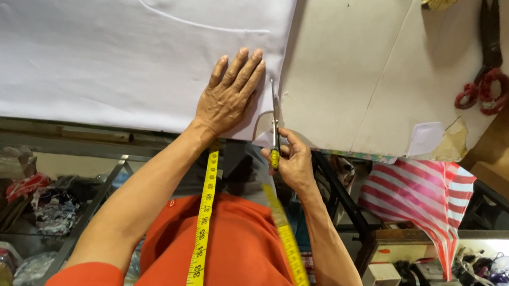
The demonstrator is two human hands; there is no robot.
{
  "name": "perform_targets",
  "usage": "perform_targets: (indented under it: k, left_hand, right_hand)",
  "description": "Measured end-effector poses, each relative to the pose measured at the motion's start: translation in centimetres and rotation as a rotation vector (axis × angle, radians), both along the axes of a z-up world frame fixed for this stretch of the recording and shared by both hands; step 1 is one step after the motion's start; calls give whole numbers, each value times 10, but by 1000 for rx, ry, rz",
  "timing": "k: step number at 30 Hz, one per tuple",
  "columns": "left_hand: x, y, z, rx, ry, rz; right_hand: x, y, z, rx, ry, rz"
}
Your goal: The person lays a large piece of white fabric on a table, smooths it out, and uses scissors to cut along a pre-drawn pattern. After cutting, the person lifts the cut fabric piece and places it on top of other fabric pieces on the table.
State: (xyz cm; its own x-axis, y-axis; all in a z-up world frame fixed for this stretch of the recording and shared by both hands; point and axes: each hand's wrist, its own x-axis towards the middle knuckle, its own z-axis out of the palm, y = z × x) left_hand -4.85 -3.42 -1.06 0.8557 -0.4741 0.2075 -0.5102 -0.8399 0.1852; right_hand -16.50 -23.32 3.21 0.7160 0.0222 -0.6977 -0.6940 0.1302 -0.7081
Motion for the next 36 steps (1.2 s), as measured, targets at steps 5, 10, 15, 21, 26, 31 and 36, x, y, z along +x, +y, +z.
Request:
perform_targets:
  k: [5, 10, 15, 21, 26, 31, 36]
  left_hand:
    - [1, 1, 2, -10, 1, -12]
    - [0, 0, -1, -12, 18, -11]
    - [-1, 0, 0, -23, 33, -7]
    - [0, -1, 2, -14, 28, -2]
    - [1, 0, 5, -9, 25, -4]
    - [1, 0, 7, -22, 39, -1]
    - [-2, -2, 5, -23, 45, 12]
  right_hand:
    - [27, 7, 21, -64, -56, 72]
    - [28, 9, 10, -33, -48, 40]
    - [24, 10, 8, -5, -40, -2]
    - [43, 10, 10, -23, -58, 52]
    - [47, 18, 6, -20, -26, -3]
    - [44, 16, 0, -20, 7, -17]
    - [60, 22, 10, -27, -14, -1]
